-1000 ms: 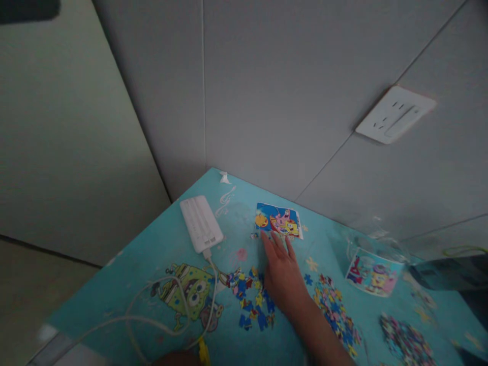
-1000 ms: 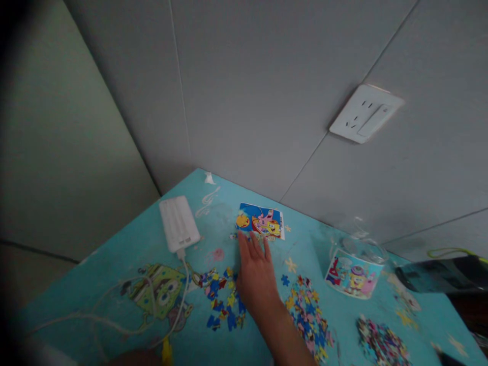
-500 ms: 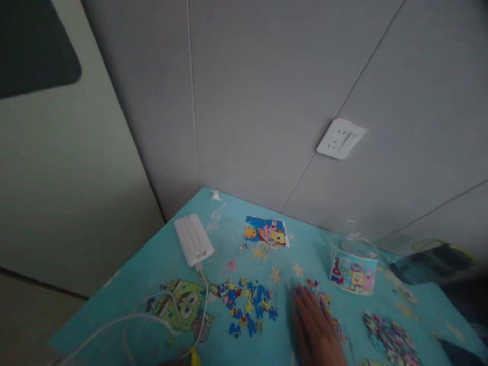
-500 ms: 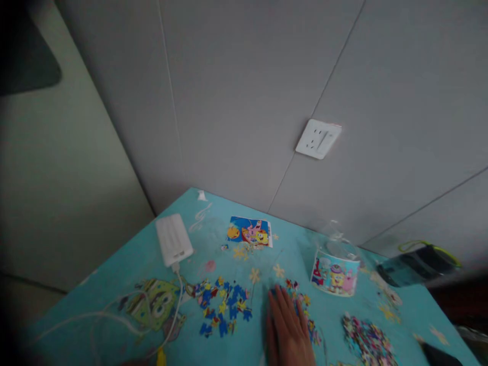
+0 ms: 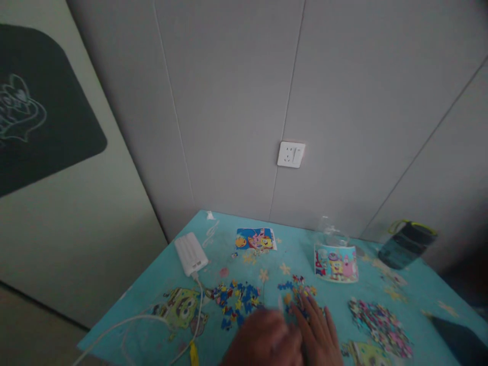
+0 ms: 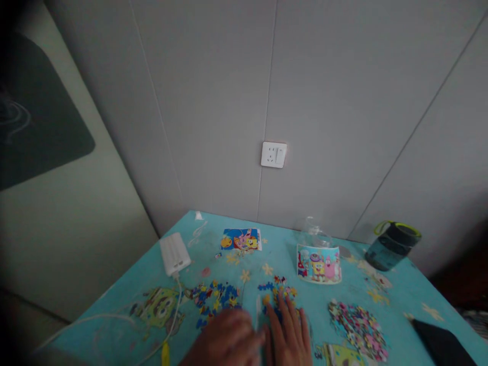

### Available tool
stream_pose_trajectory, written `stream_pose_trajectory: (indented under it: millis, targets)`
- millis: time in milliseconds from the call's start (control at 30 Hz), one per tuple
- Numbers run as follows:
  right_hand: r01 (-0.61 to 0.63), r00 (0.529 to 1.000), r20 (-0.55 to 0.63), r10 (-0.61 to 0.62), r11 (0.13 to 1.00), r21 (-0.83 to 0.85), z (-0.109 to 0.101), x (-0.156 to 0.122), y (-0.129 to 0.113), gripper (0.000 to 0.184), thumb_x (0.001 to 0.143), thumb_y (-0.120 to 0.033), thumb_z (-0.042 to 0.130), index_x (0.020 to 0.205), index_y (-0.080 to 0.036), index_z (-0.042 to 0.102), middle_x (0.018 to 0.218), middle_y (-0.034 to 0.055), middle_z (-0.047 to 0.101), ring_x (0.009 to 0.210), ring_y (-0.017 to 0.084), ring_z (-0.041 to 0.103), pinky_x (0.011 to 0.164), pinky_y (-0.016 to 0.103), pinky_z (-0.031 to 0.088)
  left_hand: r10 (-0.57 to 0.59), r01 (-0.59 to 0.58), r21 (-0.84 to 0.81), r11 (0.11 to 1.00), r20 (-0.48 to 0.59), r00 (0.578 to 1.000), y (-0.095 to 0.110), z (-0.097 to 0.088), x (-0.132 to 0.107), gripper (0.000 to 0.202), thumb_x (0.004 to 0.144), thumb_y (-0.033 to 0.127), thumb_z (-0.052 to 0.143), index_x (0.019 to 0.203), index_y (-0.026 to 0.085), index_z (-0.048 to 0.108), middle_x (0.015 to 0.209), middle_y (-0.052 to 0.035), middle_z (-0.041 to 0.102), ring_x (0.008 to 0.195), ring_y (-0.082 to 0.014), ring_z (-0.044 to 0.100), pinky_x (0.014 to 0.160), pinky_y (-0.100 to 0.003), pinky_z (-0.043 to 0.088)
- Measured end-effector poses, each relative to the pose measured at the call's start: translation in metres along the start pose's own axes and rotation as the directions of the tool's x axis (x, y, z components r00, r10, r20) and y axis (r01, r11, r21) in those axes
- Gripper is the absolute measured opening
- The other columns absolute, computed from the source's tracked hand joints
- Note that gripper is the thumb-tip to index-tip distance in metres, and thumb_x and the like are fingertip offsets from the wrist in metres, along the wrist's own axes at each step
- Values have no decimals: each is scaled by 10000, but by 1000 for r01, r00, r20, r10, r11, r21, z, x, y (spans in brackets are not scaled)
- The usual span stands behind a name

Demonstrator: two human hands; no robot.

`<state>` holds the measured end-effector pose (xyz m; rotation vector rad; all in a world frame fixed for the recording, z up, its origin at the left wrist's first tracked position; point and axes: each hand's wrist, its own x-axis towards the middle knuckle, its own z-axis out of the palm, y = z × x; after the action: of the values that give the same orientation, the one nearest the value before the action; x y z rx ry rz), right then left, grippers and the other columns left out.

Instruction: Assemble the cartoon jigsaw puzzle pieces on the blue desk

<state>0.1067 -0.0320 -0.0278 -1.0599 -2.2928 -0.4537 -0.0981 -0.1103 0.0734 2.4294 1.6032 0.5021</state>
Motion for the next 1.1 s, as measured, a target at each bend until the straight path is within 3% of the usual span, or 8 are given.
stream_pose_trajectory:
  millis: [67, 133, 167, 300, 433, 600, 867, 1100]
  targets:
    - [-68, 998, 8, 68, 997, 24, -10, 6, -10, 475, 926, -292, 552, 1401, -295, 536, 1491, 91, 504, 1356, 346, 485, 1120, 590, 365, -127, 140, 89, 986, -143, 982, -32, -9, 13, 507, 1026, 408, 328, 1517, 281, 323, 1393, -151, 512, 1249, -305, 532, 1010, -612, 462]
    - [-122, 992, 21, 121, 992, 30, -21, 11, -20, 424, 932, -296, 559, 1355, -267, 574, 1503, 102, 487, 1384, 350, 447, 1141, 605, 322, -212, 281, 185, 942, -325, 922, -61, -9, 25, 562, 1006, 473, 376, 1513, 232, 347, 1453, -161, 469, 1361, -342, 434, 1082, -593, 403]
    - [-139, 990, 34, 138, 990, 29, -26, 14, -24, 412, 939, -298, 555, 1348, -258, 578, 1502, 107, 486, 1390, 348, 438, 1149, 612, 304, -226, 316, 219, 923, -355, 907, -73, -6, 30, 584, 997, 497, 386, 1504, 208, 364, 1488, -171, 434, 1397, -356, 390, 1102, -580, 384]
    - [-241, 965, 108, 238, 970, 23, -40, 17, -33, 400, 968, -304, 524, 1357, -223, 564, 1492, 121, 494, 1413, 334, 402, 1179, 621, 233, -294, 392, 298, 871, -324, 899, -105, 13, 44, 624, 998, 519, 353, 1492, 137, 376, 1512, -223, 396, 1410, -375, 373, 1115, -543, 355]
    - [-361, 929, 92, 359, 932, 5, -43, 18, -32, 453, 974, -372, 516, 1399, -216, 529, 1526, 146, 440, 1421, 360, 373, 1147, 634, 274, -357, 446, 321, 836, -299, 885, -121, 25, 46, 618, 1001, 506, 339, 1485, 124, 369, 1477, -224, 447, 1387, -359, 410, 1109, -522, 346]
    - [-394, 913, 130, 387, 919, 29, -37, 23, -34, 578, 971, -438, 509, 1501, -232, 407, 1575, 156, 356, 1434, 348, 354, 1117, 602, 334, -316, 392, 334, 857, -260, 912, -128, 30, 33, 646, 996, 522, 323, 1499, 117, 334, 1477, -214, 457, 1392, -354, 401, 1118, -534, 318]
    - [-408, 876, 281, 391, 913, 2, -17, 60, -34, 636, 969, -543, 469, 1519, -236, 382, 1583, 187, 335, 1462, 368, 298, 1112, 686, 230, -231, 313, 251, 916, -307, 923, -108, 21, 14, 544, 992, 474, 366, 1433, 166, 448, 1230, -147, 596, 1215, -315, 534, 1094, -512, 372]
    - [-418, 838, 373, 399, 908, -32, -2, 92, -29, 572, 1009, -498, 398, 1521, -243, 388, 1601, 184, 297, 1487, 357, 239, 1134, 665, 176, -204, 289, 185, 939, -375, 904, -102, 37, -5, 539, 964, 434, 456, 1458, 220, 436, 1503, -143, 411, 1426, -364, 332, 1102, -567, 379]
